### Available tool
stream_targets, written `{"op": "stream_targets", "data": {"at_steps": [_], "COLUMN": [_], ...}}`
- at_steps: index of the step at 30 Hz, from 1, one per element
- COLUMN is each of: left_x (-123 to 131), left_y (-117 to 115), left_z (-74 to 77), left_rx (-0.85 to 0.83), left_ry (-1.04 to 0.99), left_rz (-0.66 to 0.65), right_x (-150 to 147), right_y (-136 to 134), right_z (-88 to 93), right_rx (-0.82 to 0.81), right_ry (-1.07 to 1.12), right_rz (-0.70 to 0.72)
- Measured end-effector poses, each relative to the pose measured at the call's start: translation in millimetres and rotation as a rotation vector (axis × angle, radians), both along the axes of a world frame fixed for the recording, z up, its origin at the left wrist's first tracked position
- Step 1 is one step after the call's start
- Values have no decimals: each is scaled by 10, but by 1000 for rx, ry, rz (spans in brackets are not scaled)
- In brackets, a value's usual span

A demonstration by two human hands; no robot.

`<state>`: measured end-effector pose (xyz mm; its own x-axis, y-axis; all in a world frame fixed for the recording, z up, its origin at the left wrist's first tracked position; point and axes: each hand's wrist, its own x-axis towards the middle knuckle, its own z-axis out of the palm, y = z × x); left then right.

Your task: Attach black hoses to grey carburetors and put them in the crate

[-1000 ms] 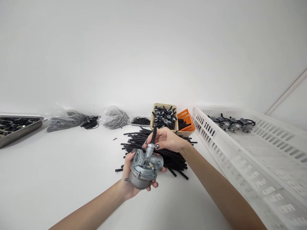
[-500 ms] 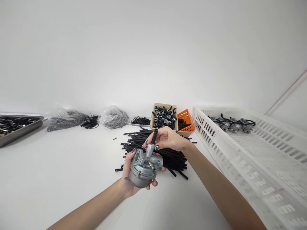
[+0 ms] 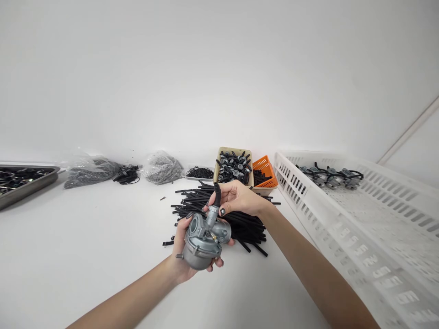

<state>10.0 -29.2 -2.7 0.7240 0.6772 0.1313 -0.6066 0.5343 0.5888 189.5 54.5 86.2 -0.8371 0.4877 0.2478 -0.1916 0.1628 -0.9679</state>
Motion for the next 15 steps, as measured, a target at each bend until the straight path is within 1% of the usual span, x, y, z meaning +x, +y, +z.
{"op": "stream_targets", "data": {"at_steps": [8, 15], "left_x": [-21, -39], "left_y": [29, 25], "left_z": [3, 73], "left_rx": [13, 71], "left_ry": [35, 109], "left_rz": [56, 185], "right_x": [-57, -98], "right_y": [-48, -145], "right_z": [5, 89], "right_rx": [-96, -97], "right_ry": [12, -11], "right_rz": [-95, -182]}}
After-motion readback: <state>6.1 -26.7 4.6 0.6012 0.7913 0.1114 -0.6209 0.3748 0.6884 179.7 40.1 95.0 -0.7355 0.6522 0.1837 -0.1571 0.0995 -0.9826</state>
